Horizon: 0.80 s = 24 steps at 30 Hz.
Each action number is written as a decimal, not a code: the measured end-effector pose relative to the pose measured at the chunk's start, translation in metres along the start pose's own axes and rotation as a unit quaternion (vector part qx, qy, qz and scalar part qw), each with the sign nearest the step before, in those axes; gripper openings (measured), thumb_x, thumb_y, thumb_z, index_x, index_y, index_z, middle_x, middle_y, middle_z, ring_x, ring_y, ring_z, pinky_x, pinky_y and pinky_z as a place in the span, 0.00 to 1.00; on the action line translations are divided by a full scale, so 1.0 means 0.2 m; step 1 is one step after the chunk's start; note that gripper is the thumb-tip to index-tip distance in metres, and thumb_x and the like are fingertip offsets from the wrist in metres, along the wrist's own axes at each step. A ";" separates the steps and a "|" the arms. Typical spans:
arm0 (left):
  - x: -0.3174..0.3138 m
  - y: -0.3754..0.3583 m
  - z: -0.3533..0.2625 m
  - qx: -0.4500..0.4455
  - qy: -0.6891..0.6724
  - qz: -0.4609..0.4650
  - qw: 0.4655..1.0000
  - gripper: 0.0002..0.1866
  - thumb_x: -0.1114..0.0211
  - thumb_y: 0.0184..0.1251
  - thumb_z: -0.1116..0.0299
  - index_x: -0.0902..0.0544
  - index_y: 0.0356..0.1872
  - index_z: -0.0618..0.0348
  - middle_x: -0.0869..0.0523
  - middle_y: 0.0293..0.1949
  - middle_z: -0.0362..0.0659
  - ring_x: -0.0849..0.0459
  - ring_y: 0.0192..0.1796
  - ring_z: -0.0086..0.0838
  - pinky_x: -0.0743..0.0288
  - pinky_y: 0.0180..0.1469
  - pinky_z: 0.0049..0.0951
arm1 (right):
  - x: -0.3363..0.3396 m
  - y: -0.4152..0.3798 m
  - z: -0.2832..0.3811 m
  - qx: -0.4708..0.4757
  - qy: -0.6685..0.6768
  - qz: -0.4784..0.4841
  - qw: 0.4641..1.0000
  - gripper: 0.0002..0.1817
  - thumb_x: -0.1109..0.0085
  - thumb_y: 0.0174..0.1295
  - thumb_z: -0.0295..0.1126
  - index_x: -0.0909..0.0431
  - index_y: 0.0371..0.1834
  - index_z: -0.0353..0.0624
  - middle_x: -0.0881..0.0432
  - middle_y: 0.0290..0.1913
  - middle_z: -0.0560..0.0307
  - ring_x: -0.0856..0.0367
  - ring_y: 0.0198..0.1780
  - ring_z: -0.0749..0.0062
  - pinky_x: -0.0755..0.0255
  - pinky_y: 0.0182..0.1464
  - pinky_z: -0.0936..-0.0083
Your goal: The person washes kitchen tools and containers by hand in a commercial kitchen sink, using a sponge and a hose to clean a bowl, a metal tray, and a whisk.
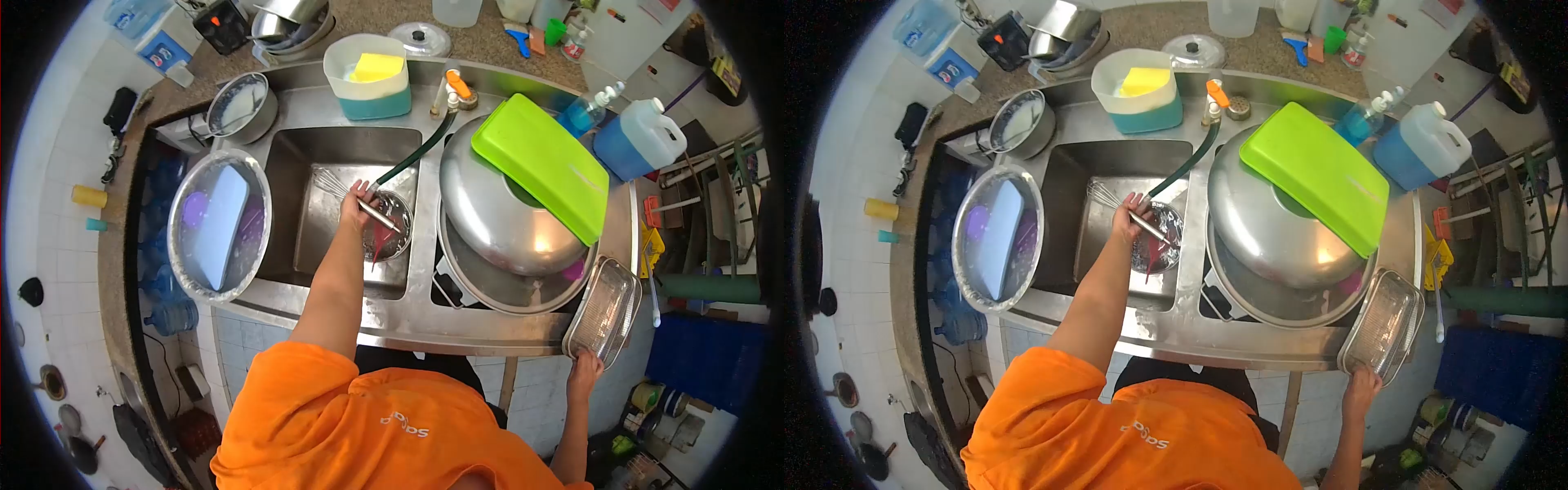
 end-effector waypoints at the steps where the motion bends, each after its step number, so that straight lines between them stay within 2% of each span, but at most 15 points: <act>1: -0.04 0.01 0.00 -0.002 -0.038 -0.004 0.999 0.36 0.53 0.61 0.77 0.38 0.75 0.52 0.34 0.76 0.46 0.29 0.71 0.46 0.32 0.68 0.59 | 0.08 0.05 0.09 -0.015 -0.026 0.012 0.999 0.14 0.34 0.57 0.24 0.24 0.46 0.40 0.19 0.52 0.49 0.23 0.58 0.52 0.40 0.66 0.48; 4: -0.05 0.13 0.04 -0.012 -0.113 0.015 0.993 0.35 0.53 0.60 0.78 0.39 0.75 0.58 0.31 0.74 0.50 0.31 0.73 0.49 0.32 0.70 0.57 | 0.39 0.25 0.42 -0.068 -0.042 -0.087 0.993 0.15 0.34 0.57 0.24 0.24 0.46 0.37 0.20 0.55 0.44 0.23 0.60 0.48 0.38 0.66 0.51; 7: 0.00 0.21 0.07 0.003 -0.205 0.086 0.975 0.35 0.53 0.59 0.79 0.39 0.74 0.62 0.32 0.73 0.54 0.32 0.75 0.50 0.33 0.71 0.56 | 0.36 0.41 0.80 -0.099 0.212 -0.106 0.967 0.14 0.35 0.57 0.22 0.24 0.47 0.36 0.19 0.54 0.43 0.23 0.59 0.47 0.33 0.63 0.54; 9: -0.01 0.16 0.05 0.034 -0.283 0.106 0.953 0.33 0.52 0.59 0.80 0.40 0.71 0.68 0.33 0.72 0.62 0.32 0.73 0.56 0.31 0.71 0.57 | 0.37 0.76 1.32 0.010 0.369 -0.047 0.928 0.12 0.36 0.60 0.23 0.22 0.46 0.36 0.19 0.52 0.43 0.19 0.52 0.49 0.27 0.56 0.59; 11: 0.00 0.11 0.03 0.052 -0.281 0.063 0.956 0.30 0.52 0.62 0.81 0.38 0.68 0.70 0.33 0.71 0.64 0.32 0.73 0.59 0.31 0.72 0.59 | 0.19 1.10 1.77 -0.044 0.557 0.076 0.826 0.18 0.37 0.62 0.23 0.23 0.55 0.34 0.20 0.56 0.45 0.19 0.56 0.58 0.26 0.59 0.67; 12: -0.02 0.05 0.00 0.078 -0.316 0.034 0.945 0.26 0.53 0.67 0.83 0.36 0.67 0.71 0.33 0.71 0.62 0.35 0.74 0.59 0.34 0.73 0.61 | -0.04 1.21 1.93 -0.082 0.661 0.107 0.738 0.24 0.38 0.63 0.23 0.28 0.63 0.34 0.21 0.59 0.47 0.20 0.60 0.61 0.27 0.62 0.68; 13: 0.01 0.07 0.00 0.084 -0.314 0.038 0.945 0.28 0.51 0.68 0.83 0.41 0.69 0.69 0.32 0.71 0.61 0.35 0.74 0.59 0.33 0.72 0.61 | -0.18 1.40 2.11 -0.147 0.746 0.174 0.626 0.30 0.38 0.64 0.24 0.35 0.70 0.34 0.25 0.64 0.46 0.25 0.66 0.61 0.29 0.65 0.69; 14: 0.03 0.06 0.00 0.078 -0.291 0.039 0.953 0.29 0.50 0.68 0.82 0.43 0.70 0.68 0.32 0.70 0.61 0.35 0.74 0.58 0.33 0.72 0.62 | -0.44 1.55 2.24 -0.214 0.781 0.144 0.569 0.34 0.37 0.64 0.26 0.41 0.72 0.34 0.30 0.68 0.43 0.29 0.69 0.60 0.33 0.68 0.68; 15: 0.04 0.06 -0.01 0.070 -0.267 0.040 0.960 0.30 0.49 0.69 0.82 0.46 0.72 0.66 0.32 0.70 0.61 0.35 0.74 0.58 0.33 0.72 0.62 | -0.58 1.72 2.34 -0.294 0.726 0.164 0.599 0.37 0.36 0.64 0.28 0.44 0.74 0.36 0.35 0.71 0.42 0.31 0.69 0.59 0.36 0.70 0.64; 16: 0.06 0.06 -0.03 0.078 -0.248 0.055 0.964 0.34 0.46 0.69 0.81 0.51 0.73 0.63 0.31 0.69 0.60 0.30 0.72 0.57 0.27 0.69 0.56 | -0.82 1.88 2.43 -0.299 0.736 0.154 0.587 0.32 0.38 0.67 0.30 0.41 0.71 0.42 0.31 0.68 0.45 0.28 0.66 0.61 0.34 0.67 0.63; 17: 0.06 0.05 -0.04 0.082 -0.222 0.049 0.970 0.33 0.46 0.68 0.83 0.48 0.71 0.63 0.29 0.68 0.60 0.28 0.70 0.57 0.25 0.68 0.54 | -1.01 1.97 2.48 -0.306 0.744 0.141 0.576 0.27 0.40 0.69 0.31 0.38 0.69 0.47 0.26 0.66 0.49 0.24 0.64 0.63 0.32 0.63 0.62; 19: 0.06 0.04 -0.05 0.092 -0.171 0.039 0.980 0.30 0.45 0.64 0.85 0.41 0.67 0.64 0.27 0.65 0.62 0.23 0.66 0.57 0.21 0.66 0.51 | -1.03 2.06 2.55 -0.293 0.817 0.203 0.453 0.21 0.42 0.72 0.33 0.35 0.65 0.51 0.22 0.60 0.51 0.22 0.60 0.63 0.30 0.58 0.63; 20: 0.07 0.07 -0.04 0.092 -0.139 0.047 0.985 0.33 0.40 0.65 0.83 0.43 0.69 0.63 0.21 0.60 0.59 0.16 0.59 0.46 0.16 0.59 0.39 | -1.02 2.07 2.60 -0.284 0.846 0.232 0.388 0.18 0.42 0.73 0.34 0.34 0.62 0.53 0.20 0.57 0.52 0.20 0.58 0.64 0.30 0.56 0.63; 23: 0.06 0.12 -0.03 0.082 -0.051 0.061 0.993 0.32 0.38 0.69 0.79 0.42 0.70 0.62 0.17 0.57 0.55 0.14 0.50 0.34 0.15 0.47 0.29 | -0.92 1.92 2.69 -0.280 0.840 0.256 0.387 0.12 0.45 0.75 0.36 0.33 0.57 0.54 0.16 0.52 0.55 0.18 0.54 0.63 0.28 0.56 0.64; 24: 0.07 0.13 -0.02 0.118 -0.033 0.068 0.990 0.24 0.37 0.69 0.75 0.37 0.62 0.60 0.17 0.50 0.52 0.16 0.44 0.31 0.18 0.42 0.28 | -0.86 1.86 2.70 -0.266 0.848 0.256 0.379 0.11 0.47 0.76 0.35 0.35 0.56 0.51 0.17 0.53 0.52 0.17 0.53 0.62 0.28 0.55 0.63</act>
Point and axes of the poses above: each hand's wrist, its own y-axis towards the middle knuckle, its own x-axis out of the back of the hand, z = x × y, the point moved 5 cm from there along y, towards the middle knuckle
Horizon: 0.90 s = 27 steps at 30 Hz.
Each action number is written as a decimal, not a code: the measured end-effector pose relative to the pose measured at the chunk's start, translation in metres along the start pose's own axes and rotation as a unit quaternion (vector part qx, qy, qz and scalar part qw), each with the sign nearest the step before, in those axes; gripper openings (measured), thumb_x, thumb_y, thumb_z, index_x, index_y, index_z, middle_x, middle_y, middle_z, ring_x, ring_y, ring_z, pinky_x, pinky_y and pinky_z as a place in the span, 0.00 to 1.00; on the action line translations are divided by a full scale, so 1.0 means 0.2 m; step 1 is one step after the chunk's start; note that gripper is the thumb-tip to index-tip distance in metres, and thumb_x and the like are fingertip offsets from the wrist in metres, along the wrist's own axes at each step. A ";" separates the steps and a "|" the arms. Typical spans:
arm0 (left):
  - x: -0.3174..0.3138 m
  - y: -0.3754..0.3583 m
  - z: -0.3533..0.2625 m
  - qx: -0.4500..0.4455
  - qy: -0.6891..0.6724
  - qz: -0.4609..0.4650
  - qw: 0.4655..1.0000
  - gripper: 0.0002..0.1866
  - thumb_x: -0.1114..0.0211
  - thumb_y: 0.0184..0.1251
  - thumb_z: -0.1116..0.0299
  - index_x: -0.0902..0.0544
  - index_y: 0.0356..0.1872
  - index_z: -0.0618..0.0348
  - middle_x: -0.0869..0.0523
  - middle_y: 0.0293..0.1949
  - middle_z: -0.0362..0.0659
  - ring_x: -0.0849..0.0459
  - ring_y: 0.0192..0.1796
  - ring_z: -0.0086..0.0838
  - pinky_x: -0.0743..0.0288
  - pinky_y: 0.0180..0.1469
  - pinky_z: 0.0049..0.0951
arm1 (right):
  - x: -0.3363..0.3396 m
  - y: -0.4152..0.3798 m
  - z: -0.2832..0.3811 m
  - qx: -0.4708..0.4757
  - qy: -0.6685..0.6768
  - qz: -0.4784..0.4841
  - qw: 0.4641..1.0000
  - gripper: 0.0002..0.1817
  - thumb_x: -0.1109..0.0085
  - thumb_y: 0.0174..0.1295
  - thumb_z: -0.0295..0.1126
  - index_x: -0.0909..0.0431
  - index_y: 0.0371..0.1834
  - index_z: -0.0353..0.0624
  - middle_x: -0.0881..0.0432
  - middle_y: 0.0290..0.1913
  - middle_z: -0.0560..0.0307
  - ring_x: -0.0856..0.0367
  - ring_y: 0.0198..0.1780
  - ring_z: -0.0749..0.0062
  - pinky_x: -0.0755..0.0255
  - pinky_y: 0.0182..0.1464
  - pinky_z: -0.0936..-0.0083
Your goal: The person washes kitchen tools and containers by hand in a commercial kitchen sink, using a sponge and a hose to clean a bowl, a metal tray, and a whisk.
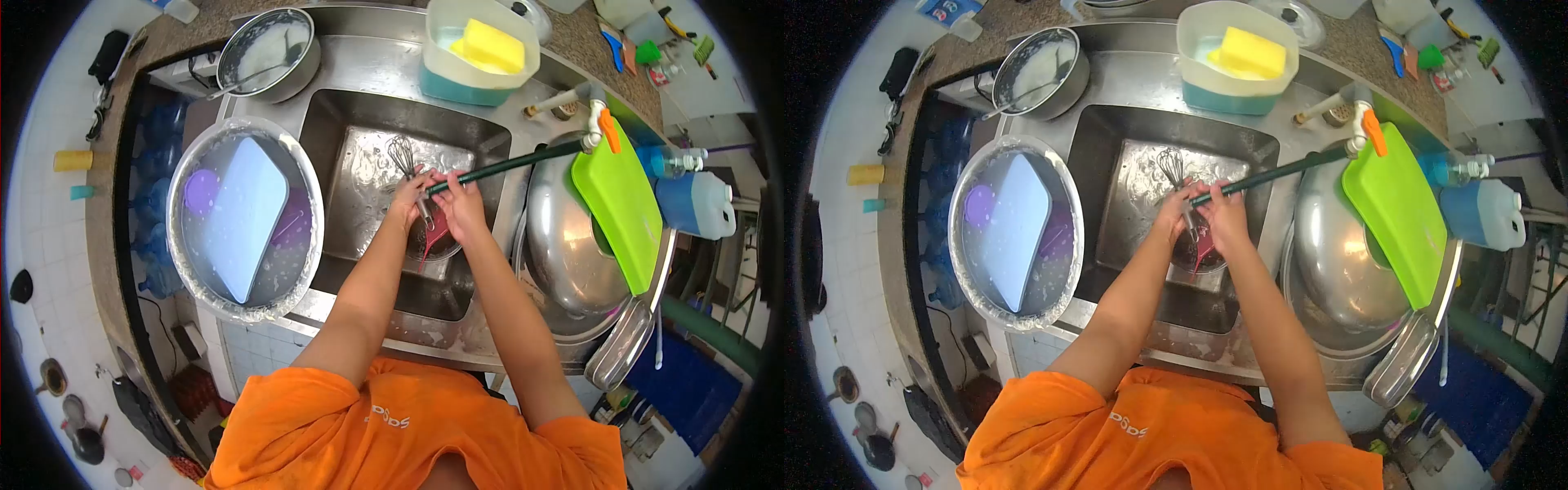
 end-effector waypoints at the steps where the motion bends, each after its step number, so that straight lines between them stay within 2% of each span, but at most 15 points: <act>1: 0.00 0.01 0.00 0.037 0.017 0.005 0.999 0.17 0.36 0.70 0.70 0.32 0.54 0.58 0.16 0.43 0.48 0.18 0.37 0.29 0.20 0.37 0.26 | -0.04 -0.08 0.02 -0.005 -0.014 0.003 1.000 0.11 0.48 0.77 0.34 0.36 0.57 0.49 0.17 0.52 0.51 0.16 0.53 0.61 0.26 0.55 0.63; 3: 0.01 0.00 0.03 0.113 0.053 0.013 0.992 0.09 0.34 0.71 0.62 0.22 0.37 0.55 0.15 0.30 0.40 0.22 0.24 0.24 0.25 0.27 0.24 | -0.10 -0.20 0.04 -0.018 -0.038 0.006 0.999 0.12 0.51 0.78 0.31 0.39 0.59 0.45 0.18 0.52 0.47 0.16 0.52 0.61 0.23 0.53 0.63; 4: -0.04 -0.02 0.01 0.106 0.048 -0.072 0.991 0.15 0.33 0.70 0.55 0.25 0.28 0.49 0.22 0.21 0.34 0.29 0.18 0.22 0.32 0.22 0.24 | -0.08 -0.20 0.04 -0.022 -0.043 0.025 0.999 0.14 0.50 0.77 0.30 0.40 0.60 0.42 0.18 0.52 0.46 0.16 0.52 0.60 0.21 0.51 0.66; 7: -0.14 -0.06 0.00 0.158 0.012 -0.141 0.977 0.13 0.36 0.71 0.57 0.25 0.30 0.51 0.22 0.21 0.35 0.32 0.18 0.22 0.35 0.21 0.24 | 0.01 -0.03 0.03 0.021 -0.096 -0.007 0.995 0.16 0.48 0.76 0.31 0.40 0.60 0.41 0.18 0.51 0.47 0.15 0.49 0.65 0.20 0.45 0.72; 8: -0.01 0.02 0.05 0.216 -0.047 -0.023 0.975 0.10 0.38 0.71 0.60 0.25 0.32 0.52 0.21 0.24 0.39 0.29 0.20 0.24 0.34 0.21 0.24 | 0.13 0.08 0.00 0.059 -0.148 -0.034 0.987 0.17 0.46 0.75 0.31 0.39 0.60 0.41 0.17 0.49 0.49 0.16 0.46 0.69 0.20 0.40 0.76; 11: -0.11 -0.12 0.02 0.184 -0.063 -0.045 0.980 0.06 0.39 0.70 0.66 0.25 0.37 0.55 0.18 0.28 0.42 0.27 0.24 0.24 0.35 0.21 0.22 | 0.23 0.21 0.04 0.069 -0.197 -0.116 0.971 0.17 0.44 0.74 0.32 0.38 0.59 0.41 0.17 0.47 0.52 0.17 0.43 0.71 0.20 0.39 0.75; 12: -0.10 -0.14 0.02 0.156 -0.094 -0.019 0.983 0.09 0.38 0.70 0.67 0.24 0.45 0.58 0.18 0.38 0.43 0.22 0.29 0.29 0.32 0.21 0.27 | 0.23 0.20 0.04 0.039 -0.200 -0.111 0.973 0.17 0.44 0.74 0.33 0.38 0.59 0.45 0.18 0.50 0.53 0.17 0.46 0.70 0.19 0.45 0.70; 16: -0.10 -0.16 0.03 0.091 0.049 0.029 0.994 0.12 0.35 0.70 0.63 0.24 0.49 0.52 0.15 0.44 0.43 0.17 0.32 0.35 0.16 0.37 0.41 | 0.12 -0.03 0.01 0.025 -0.173 -0.074 0.982 0.16 0.44 0.74 0.32 0.36 0.59 0.43 0.18 0.47 0.55 0.17 0.47 0.71 0.18 0.45 0.72; 19: -0.22 -0.29 0.09 0.205 -0.048 -0.065 0.975 0.14 0.31 0.67 0.60 0.24 0.46 0.53 0.13 0.42 0.47 0.16 0.32 0.31 0.15 0.32 0.32 | 0.19 -0.18 -0.08 -0.028 -0.239 -0.023 0.970 0.12 0.41 0.72 0.31 0.28 0.55 0.43 0.18 0.48 0.56 0.18 0.47 0.75 0.21 0.46 0.77; 22: -0.22 -0.21 0.18 0.208 -0.112 -0.007 0.972 0.24 0.42 0.73 0.46 0.26 0.35 0.60 0.15 0.50 0.58 0.15 0.56 0.48 0.17 0.56 0.48 | 0.22 -0.37 -0.08 0.061 -0.304 -0.029 0.950 0.15 0.40 0.71 0.30 0.26 0.58 0.41 0.18 0.49 0.56 0.19 0.49 0.78 0.25 0.51 0.78; 23: -0.23 -0.18 0.19 0.183 -0.048 -0.001 0.982 0.29 0.44 0.74 0.42 0.24 0.41 0.67 0.15 0.50 0.59 0.15 0.55 0.48 0.18 0.57 0.46 | 0.22 -0.49 -0.01 0.072 -0.317 -0.030 0.945 0.16 0.40 0.71 0.29 0.26 0.59 0.40 0.18 0.50 0.56 0.20 0.49 0.78 0.26 0.53 0.78; 24: -0.17 -0.08 0.25 0.199 -0.058 0.101 0.973 0.31 0.45 0.75 0.43 0.24 0.51 0.70 0.16 0.52 0.57 0.15 0.56 0.47 0.19 0.59 0.44 | 0.25 -0.60 0.04 0.087 -0.304 -0.018 0.949 0.16 0.40 0.70 0.28 0.26 0.59 0.39 0.18 0.51 0.56 0.20 0.49 0.78 0.26 0.53 0.78; 25: -0.13 0.05 0.32 0.235 -0.177 0.289 0.911 0.29 0.44 0.77 0.47 0.24 0.56 0.70 0.15 0.52 0.54 0.15 0.56 0.43 0.19 0.59 0.42 | 0.27 -0.73 0.11 0.102 -0.292 -0.007 0.951 0.16 0.40 0.69 0.27 0.26 0.58 0.39 0.18 0.52 0.56 0.20 0.49 0.78 0.26 0.54 0.78; 26: -0.08 0.12 0.32 0.192 -0.065 0.019 0.979 0.23 0.42 0.77 0.52 0.23 0.55 0.66 0.14 0.50 0.51 0.15 0.57 0.40 0.21 0.61 0.41 | 0.25 -0.91 0.26 0.089 -0.312 -0.037 0.945 0.14 0.40 0.69 0.25 0.24 0.56 0.38 0.17 0.49 0.55 0.18 0.47 0.78 0.24 0.53 0.77; 27: -0.11 0.15 0.30 0.136 -0.030 -0.006 0.990 0.19 0.42 0.78 0.57 0.25 0.61 0.57 0.15 0.53 0.48 0.16 0.58 0.39 0.23 0.64 0.43 | 0.35 -1.03 0.33 0.122 -0.342 -0.089 0.928 0.13 0.40 0.68 0.26 0.23 0.54 0.38 0.17 0.48 0.55 0.18 0.46 0.77 0.24 0.51 0.76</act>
Point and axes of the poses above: each hand's wrist, its own y-axis towards the middle knuckle, its own x-axis out of the back of the hand, z = x × y, the point moved 5 cm from there along y, towards the middle knuckle
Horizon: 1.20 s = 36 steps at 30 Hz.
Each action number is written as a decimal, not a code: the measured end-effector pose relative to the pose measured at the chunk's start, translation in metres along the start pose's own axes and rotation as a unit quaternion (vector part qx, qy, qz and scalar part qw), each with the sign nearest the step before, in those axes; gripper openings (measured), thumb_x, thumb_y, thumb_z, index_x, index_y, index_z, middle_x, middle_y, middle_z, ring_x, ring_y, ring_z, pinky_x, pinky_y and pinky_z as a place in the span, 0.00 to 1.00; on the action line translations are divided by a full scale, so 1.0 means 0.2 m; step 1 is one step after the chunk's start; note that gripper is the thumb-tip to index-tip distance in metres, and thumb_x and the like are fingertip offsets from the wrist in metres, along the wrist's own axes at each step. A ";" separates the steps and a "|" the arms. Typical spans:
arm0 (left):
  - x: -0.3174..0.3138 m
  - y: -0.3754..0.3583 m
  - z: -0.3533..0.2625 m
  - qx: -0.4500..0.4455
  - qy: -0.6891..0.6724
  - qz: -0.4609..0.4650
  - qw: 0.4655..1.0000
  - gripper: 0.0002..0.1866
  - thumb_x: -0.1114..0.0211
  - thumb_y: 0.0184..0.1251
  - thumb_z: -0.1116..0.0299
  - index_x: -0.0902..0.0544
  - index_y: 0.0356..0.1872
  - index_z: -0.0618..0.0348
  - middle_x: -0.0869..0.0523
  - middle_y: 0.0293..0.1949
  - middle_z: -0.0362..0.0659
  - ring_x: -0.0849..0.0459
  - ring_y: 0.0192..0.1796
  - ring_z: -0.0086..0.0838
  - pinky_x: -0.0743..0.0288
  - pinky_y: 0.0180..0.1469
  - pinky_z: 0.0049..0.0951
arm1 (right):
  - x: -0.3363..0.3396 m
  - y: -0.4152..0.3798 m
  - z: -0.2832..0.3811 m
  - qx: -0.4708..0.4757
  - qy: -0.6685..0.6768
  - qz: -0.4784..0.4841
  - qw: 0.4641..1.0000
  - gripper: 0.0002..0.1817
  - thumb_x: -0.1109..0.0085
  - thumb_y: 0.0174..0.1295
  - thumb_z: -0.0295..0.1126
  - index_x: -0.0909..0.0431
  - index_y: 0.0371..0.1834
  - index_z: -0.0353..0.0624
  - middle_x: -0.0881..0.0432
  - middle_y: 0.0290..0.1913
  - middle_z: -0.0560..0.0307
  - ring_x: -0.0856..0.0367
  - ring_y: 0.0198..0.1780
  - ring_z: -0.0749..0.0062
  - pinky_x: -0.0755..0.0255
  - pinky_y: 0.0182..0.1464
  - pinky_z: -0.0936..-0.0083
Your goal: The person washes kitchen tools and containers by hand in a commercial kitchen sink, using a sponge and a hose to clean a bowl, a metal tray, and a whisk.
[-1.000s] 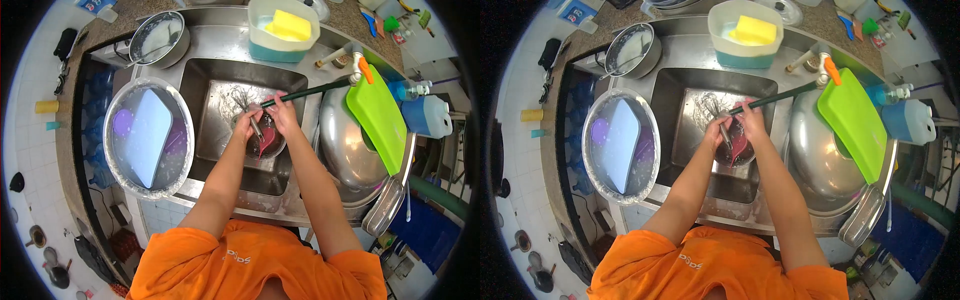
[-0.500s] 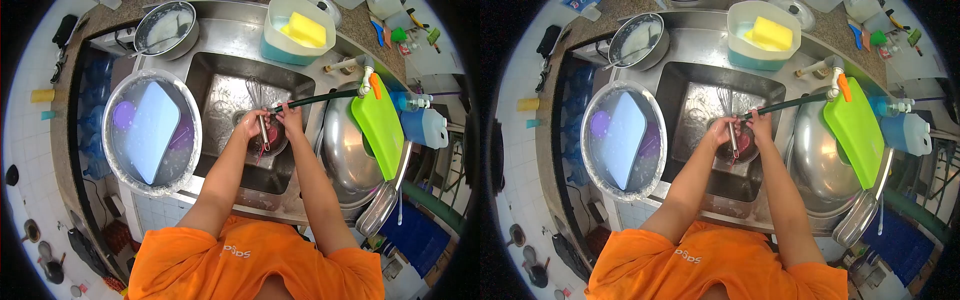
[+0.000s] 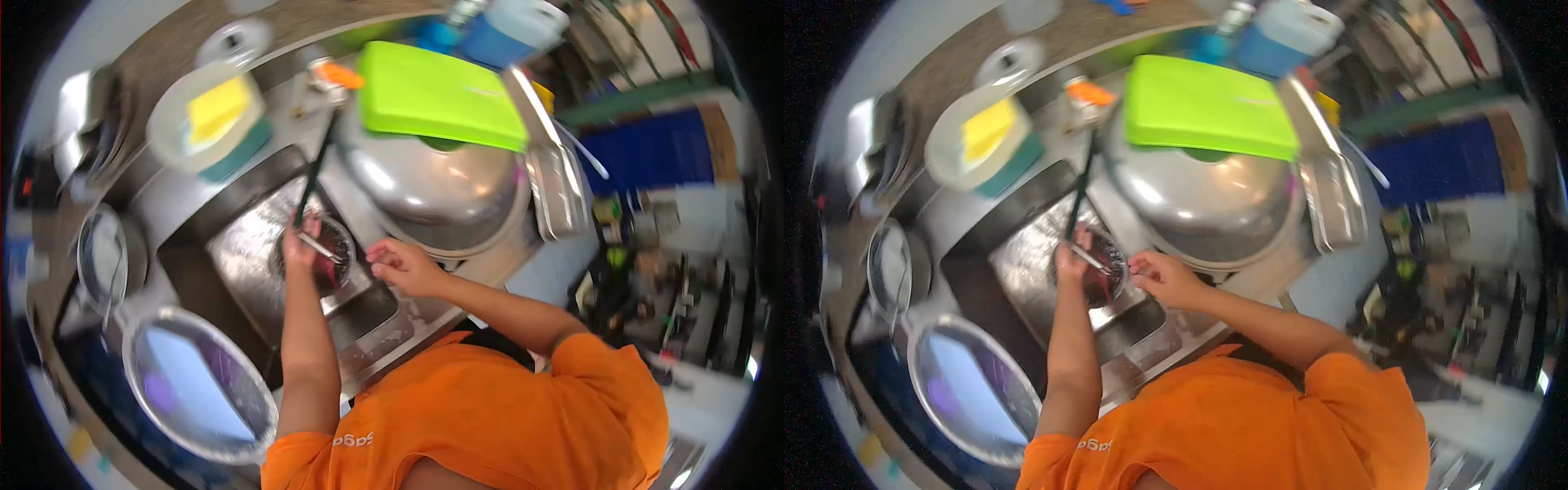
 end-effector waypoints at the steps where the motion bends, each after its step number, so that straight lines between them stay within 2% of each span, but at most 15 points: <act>1: -0.01 0.05 -0.01 -0.012 -0.008 0.018 1.000 0.15 0.43 0.79 0.63 0.27 0.62 0.47 0.16 0.56 0.46 0.16 0.59 0.38 0.25 0.66 0.46 | 0.16 -0.09 0.01 0.016 -0.038 -0.049 0.998 0.12 0.39 0.68 0.27 0.23 0.53 0.38 0.16 0.46 0.55 0.18 0.44 0.76 0.23 0.49 0.75; 3: -0.16 -0.01 -0.04 -0.094 0.014 -0.036 0.995 0.10 0.46 0.80 0.63 0.29 0.57 0.46 0.15 0.49 0.44 0.15 0.52 0.37 0.21 0.57 0.45 | 0.50 -0.28 -0.02 0.041 -0.109 -0.181 0.977 0.10 0.39 0.67 0.28 0.21 0.49 0.39 0.15 0.42 0.55 0.17 0.42 0.75 0.22 0.46 0.73; 4: 0.05 0.23 -0.06 -0.070 0.036 0.138 0.987 0.11 0.48 0.81 0.59 0.30 0.57 0.49 0.17 0.40 0.44 0.17 0.41 0.35 0.20 0.46 0.39 | 0.70 -0.38 -0.06 0.048 -0.143 -0.264 0.953 0.08 0.40 0.67 0.28 0.21 0.48 0.39 0.15 0.41 0.55 0.16 0.41 0.73 0.22 0.45 0.72; 6: 0.00 0.14 -0.08 -0.073 0.045 -0.065 0.994 0.13 0.50 0.82 0.55 0.29 0.53 0.52 0.20 0.34 0.45 0.22 0.33 0.33 0.22 0.37 0.34 | 1.12 -0.60 -0.18 0.083 -0.322 -0.443 0.833 0.11 0.41 0.60 0.23 0.21 0.46 0.39 0.17 0.39 0.50 0.17 0.40 0.62 0.23 0.45 0.69; 9: 0.07 0.06 -0.11 -0.184 0.228 -0.141 0.946 0.17 0.51 0.82 0.52 0.28 0.51 0.56 0.22 0.32 0.46 0.21 0.33 0.33 0.24 0.33 0.33 | 1.51 -0.89 -0.31 0.068 -0.446 -0.528 0.720 0.15 0.39 0.57 0.23 0.24 0.48 0.37 0.18 0.43 0.48 0.19 0.45 0.56 0.25 0.50 0.64; 11: -0.10 -0.34 -0.08 -0.348 0.271 -0.207 0.873 0.20 0.51 0.82 0.52 0.27 0.50 0.63 0.19 0.35 0.55 0.19 0.34 0.46 0.23 0.36 0.45 | 1.67 -1.00 -0.41 0.051 -0.414 -0.561 0.715 0.16 0.38 0.59 0.24 0.25 0.50 0.36 0.19 0.44 0.47 0.20 0.46 0.56 0.26 0.52 0.63; 13: 0.21 -0.45 -0.25 -0.505 0.637 -0.316 0.490 0.23 0.51 0.81 0.53 0.27 0.50 0.69 0.18 0.41 0.67 0.19 0.41 0.63 0.25 0.42 0.55 | 1.76 -1.10 -0.50 0.023 -0.391 -0.582 0.712 0.18 0.35 0.61 0.28 0.25 0.52 0.35 0.20 0.45 0.46 0.21 0.47 0.56 0.27 0.53 0.64; 15: 0.15 -0.72 -0.24 -0.355 0.689 -0.332 0.537 0.22 0.50 0.81 0.55 0.27 0.50 0.72 0.19 0.44 0.74 0.22 0.48 0.72 0.29 0.48 0.60 | 1.82 -1.17 -0.54 -0.005 -0.354 -0.597 0.720 0.21 0.34 0.62 0.30 0.27 0.56 0.35 0.20 0.49 0.45 0.21 0.49 0.56 0.27 0.54 0.62; 16: 0.04 -0.86 -0.22 -0.293 0.758 -0.326 0.482 0.22 0.49 0.80 0.56 0.26 0.49 0.72 0.18 0.42 0.73 0.20 0.48 0.70 0.29 0.47 0.60 | 1.85 -1.19 -0.55 -0.012 -0.334 -0.603 0.724 0.22 0.34 0.63 0.31 0.27 0.57 0.35 0.21 0.50 0.45 0.21 0.49 0.56 0.28 0.54 0.62; 17: 0.10 -0.92 -0.21 -0.295 0.802 -0.281 0.437 0.20 0.47 0.78 0.58 0.26 0.48 0.72 0.16 0.41 0.70 0.19 0.45 0.68 0.27 0.46 0.56 | 1.88 -1.21 -0.59 -0.027 -0.276 -0.638 0.718 0.24 0.33 0.63 0.33 0.29 0.59 0.35 0.22 0.52 0.44 0.22 0.49 0.57 0.27 0.54 0.61; 22: -0.08 -1.51 0.04 -0.253 0.852 -0.213 0.405 0.13 0.48 0.74 0.66 0.24 0.45 0.69 0.15 0.37 0.70 0.16 0.45 0.66 0.25 0.45 0.58 | 2.08 -1.22 -0.87 -0.149 0.027 -0.741 0.654 0.34 0.30 0.62 0.40 0.34 0.66 0.34 0.25 0.59 0.43 0.22 0.52 0.59 0.24 0.51 0.59; 26: 0.06 -1.77 0.14 -0.109 0.937 -0.140 0.301 0.12 0.47 0.71 0.69 0.21 0.40 0.68 0.15 0.35 0.69 0.15 0.45 0.65 0.24 0.46 0.57 | 2.12 -1.13 -0.93 -0.210 0.254 -0.590 0.737 0.31 0.33 0.64 0.45 0.30 0.62 0.36 0.23 0.59 0.45 0.18 0.52 0.58 0.21 0.48 0.59; 29: 0.01 -1.87 0.13 -0.200 0.885 -0.187 0.378 0.12 0.45 0.71 0.67 0.20 0.37 0.68 0.15 0.36 0.68 0.15 0.44 0.64 0.23 0.45 0.57 | 2.19 -1.15 -1.09 -0.133 0.334 -0.566 0.742 0.24 0.38 0.67 0.40 0.30 0.59 0.37 0.21 0.55 0.47 0.17 0.51 0.57 0.19 0.45 0.58; 32: 0.07 -1.86 0.14 -0.167 0.921 -0.176 0.305 0.14 0.44 0.72 0.64 0.19 0.37 0.68 0.14 0.35 0.67 0.15 0.42 0.64 0.24 0.44 0.57 | 2.16 -1.18 -1.02 -0.085 0.354 -0.559 0.745 0.16 0.43 0.70 0.33 0.29 0.56 0.38 0.19 0.52 0.50 0.16 0.49 0.58 0.18 0.44 0.60; 36: -0.28 -1.91 0.32 -0.268 0.801 -0.213 0.491 0.15 0.29 0.67 0.62 0.20 0.33 0.66 0.16 0.25 0.45 0.17 0.27 0.33 0.22 0.34 0.39 | 2.02 -1.36 -0.68 -0.006 0.321 -0.525 0.788 0.14 0.46 0.70 0.27 0.29 0.57 0.39 0.18 0.51 0.52 0.17 0.50 0.62 0.19 0.46 0.65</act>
Point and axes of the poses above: each hand's wrist, its own y-axis towards the middle knuckle, its own x-axis out of the back of the hand, z = x × y, the point moved 5 cm from there along y, towards the middle knuckle
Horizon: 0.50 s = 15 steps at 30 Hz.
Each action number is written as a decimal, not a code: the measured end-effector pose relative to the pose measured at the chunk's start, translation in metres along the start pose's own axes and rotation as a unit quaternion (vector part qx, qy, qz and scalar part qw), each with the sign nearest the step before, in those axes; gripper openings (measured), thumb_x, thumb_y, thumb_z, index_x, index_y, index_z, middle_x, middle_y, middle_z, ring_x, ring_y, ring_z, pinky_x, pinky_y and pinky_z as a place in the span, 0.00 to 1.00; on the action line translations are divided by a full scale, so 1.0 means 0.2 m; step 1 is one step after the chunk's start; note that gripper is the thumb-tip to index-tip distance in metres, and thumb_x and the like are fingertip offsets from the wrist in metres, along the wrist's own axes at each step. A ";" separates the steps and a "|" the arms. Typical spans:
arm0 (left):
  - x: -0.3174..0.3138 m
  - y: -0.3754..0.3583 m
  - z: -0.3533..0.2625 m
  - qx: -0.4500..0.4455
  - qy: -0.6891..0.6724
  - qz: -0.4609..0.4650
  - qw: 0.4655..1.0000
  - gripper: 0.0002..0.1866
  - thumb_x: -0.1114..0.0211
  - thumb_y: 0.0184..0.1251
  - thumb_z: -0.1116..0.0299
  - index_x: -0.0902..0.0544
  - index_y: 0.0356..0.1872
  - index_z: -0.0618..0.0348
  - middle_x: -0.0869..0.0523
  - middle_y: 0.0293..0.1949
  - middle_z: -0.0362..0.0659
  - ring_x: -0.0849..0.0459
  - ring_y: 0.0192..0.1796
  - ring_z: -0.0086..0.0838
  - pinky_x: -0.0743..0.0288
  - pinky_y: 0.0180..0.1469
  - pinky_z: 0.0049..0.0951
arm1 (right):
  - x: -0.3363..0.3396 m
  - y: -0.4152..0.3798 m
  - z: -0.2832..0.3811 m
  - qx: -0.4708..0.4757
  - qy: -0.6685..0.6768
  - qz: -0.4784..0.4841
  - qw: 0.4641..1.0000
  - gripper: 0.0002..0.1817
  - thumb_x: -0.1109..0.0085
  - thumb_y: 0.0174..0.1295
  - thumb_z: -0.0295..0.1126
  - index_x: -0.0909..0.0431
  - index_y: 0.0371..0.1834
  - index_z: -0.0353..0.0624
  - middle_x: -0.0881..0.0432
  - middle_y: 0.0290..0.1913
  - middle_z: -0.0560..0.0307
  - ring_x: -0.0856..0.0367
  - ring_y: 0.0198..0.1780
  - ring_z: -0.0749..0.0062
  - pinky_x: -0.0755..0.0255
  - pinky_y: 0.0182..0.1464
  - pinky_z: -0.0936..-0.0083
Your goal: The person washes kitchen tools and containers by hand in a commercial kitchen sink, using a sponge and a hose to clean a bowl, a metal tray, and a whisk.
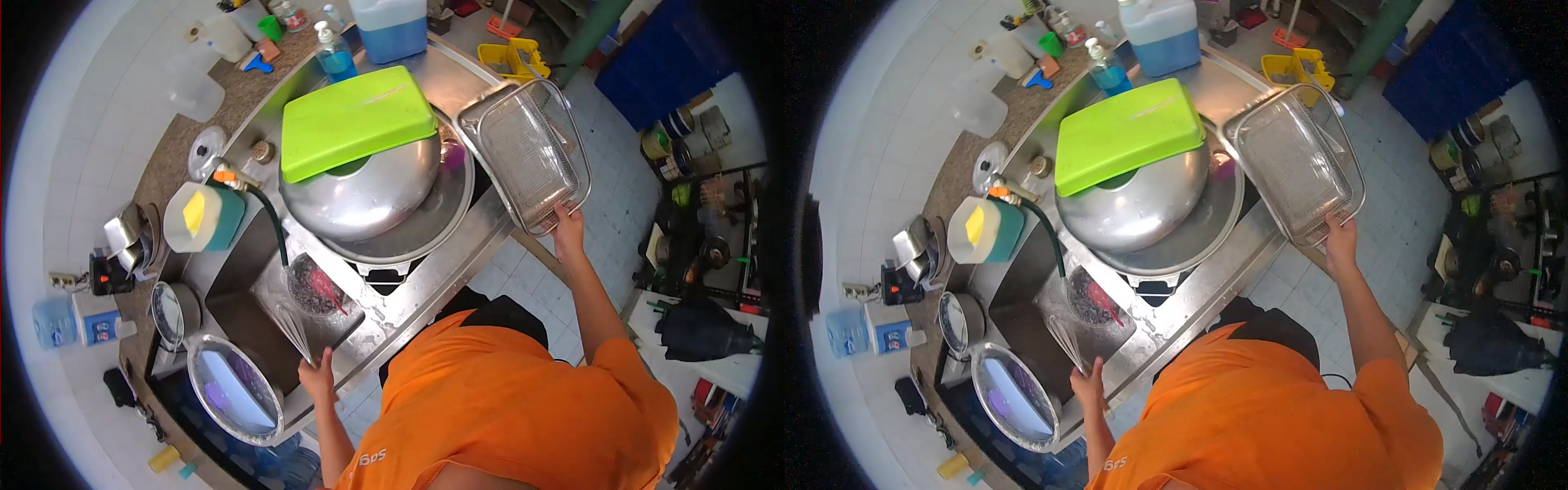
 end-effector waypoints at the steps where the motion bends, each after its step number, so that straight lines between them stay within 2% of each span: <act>1: -0.02 0.01 -0.10 0.056 -0.098 0.033 0.993 0.15 0.26 0.64 0.63 0.20 0.34 0.65 0.17 0.26 0.41 0.20 0.28 0.28 0.23 0.34 0.35 | -0.06 -0.05 0.03 0.005 -0.024 0.021 0.999 0.14 0.46 0.70 0.26 0.29 0.58 0.40 0.19 0.52 0.53 0.17 0.50 0.63 0.19 0.47 0.66; 2: -0.04 0.04 -0.19 0.110 -0.197 0.061 0.972 0.15 0.24 0.62 0.64 0.19 0.35 0.65 0.19 0.28 0.37 0.23 0.28 0.22 0.23 0.33 0.31 | -0.13 -0.08 0.01 0.012 -0.050 0.052 0.997 0.16 0.45 0.70 0.26 0.30 0.60 0.39 0.19 0.54 0.52 0.17 0.51 0.63 0.20 0.50 0.66; 4: -0.10 0.18 -0.40 0.023 -0.345 0.107 0.932 0.12 0.27 0.65 0.65 0.17 0.38 0.64 0.15 0.38 0.40 0.18 0.37 0.25 0.22 0.37 0.29 | -0.34 -0.11 -0.01 0.036 -0.098 0.125 0.987 0.21 0.44 0.70 0.27 0.33 0.64 0.37 0.21 0.57 0.50 0.18 0.54 0.61 0.23 0.56 0.66; 6: -0.04 0.31 -0.66 -0.050 -0.448 0.114 0.886 0.16 0.28 0.68 0.62 0.19 0.44 0.65 0.15 0.51 0.45 0.16 0.48 0.30 0.19 0.42 0.31 | -0.65 -0.14 -0.08 0.110 -0.168 0.218 0.955 0.22 0.43 0.69 0.26 0.33 0.65 0.37 0.20 0.57 0.50 0.19 0.54 0.62 0.26 0.57 0.66; 8: 0.12 0.41 -0.83 -0.077 -0.551 0.113 0.823 0.20 0.35 0.73 0.55 0.22 0.47 0.66 0.21 0.62 0.56 0.18 0.61 0.41 0.14 0.51 0.39 | -0.97 -0.24 -0.16 0.179 -0.212 0.300 0.913 0.23 0.42 0.67 0.27 0.32 0.64 0.37 0.19 0.55 0.48 0.18 0.54 0.61 0.27 0.58 0.65; 10: 0.30 0.51 -0.80 -0.109 -0.572 0.158 0.797 0.22 0.37 0.74 0.50 0.24 0.41 0.63 0.22 0.64 0.56 0.16 0.58 0.42 0.13 0.48 0.40 | -1.29 -0.41 -0.24 0.242 -0.229 0.367 0.869 0.22 0.41 0.65 0.28 0.32 0.62 0.36 0.17 0.52 0.44 0.17 0.53 0.57 0.26 0.56 0.63; 11: 0.41 0.51 -0.79 -0.079 -0.557 0.131 0.816 0.17 0.33 0.72 0.55 0.26 0.35 0.58 0.19 0.61 0.55 0.14 0.53 0.37 0.13 0.46 0.38 | -1.42 -0.52 -0.26 0.228 -0.275 0.383 0.852 0.22 0.41 0.65 0.28 0.32 0.60 0.36 0.17 0.50 0.40 0.17 0.52 0.52 0.26 0.55 0.61; 12: 0.49 0.54 -0.72 -0.065 -0.420 0.044 0.904 0.15 0.27 0.65 0.60 0.25 0.34 0.55 0.13 0.48 0.49 0.14 0.42 0.28 0.17 0.41 0.31 | -1.53 -0.61 -0.27 0.216 -0.321 0.395 0.833 0.22 0.40 0.64 0.29 0.32 0.59 0.36 0.17 0.48 0.36 0.16 0.52 0.47 0.26 0.54 0.60; 13: 0.56 0.56 -0.64 -0.043 -0.327 -0.001 0.944 0.15 0.25 0.59 0.63 0.24 0.33 0.57 0.13 0.42 0.47 0.16 0.38 0.27 0.20 0.38 0.29 | -1.64 -0.69 -0.33 0.221 -0.279 0.431 0.829 0.21 0.40 0.63 0.30 0.32 0.57 0.35 0.17 0.46 0.34 0.17 0.51 0.39 0.26 0.53 0.55; 14: 0.63 0.56 -0.56 -0.017 -0.229 -0.043 0.972 0.15 0.24 0.54 0.66 0.23 0.32 0.59 0.13 0.36 0.46 0.18 0.34 0.25 0.24 0.36 0.27 | -1.73 -0.76 -0.39 0.225 -0.290 0.446 0.816 0.21 0.41 0.63 0.31 0.32 0.57 0.35 0.17 0.47 0.34 0.17 0.51 0.38 0.26 0.54 0.54; 15: 0.70 0.57 -0.50 -0.022 -0.202 -0.077 0.976 0.15 0.24 0.52 0.67 0.23 0.33 0.60 0.14 0.33 0.45 0.18 0.33 0.25 0.24 0.35 0.28 | -1.81 -0.83 -0.44 0.229 -0.302 0.460 0.803 0.21 0.41 0.64 0.31 0.32 0.57 0.35 0.17 0.47 0.33 0.18 0.52 0.37 0.26 0.54 0.53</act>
Point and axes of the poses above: each hand's wrist, its own y-axis towards the middle knuckle, its own x-axis out of the back of the hand, z = x × y, the point moved 5 cm from there along y, towards the middle knuckle
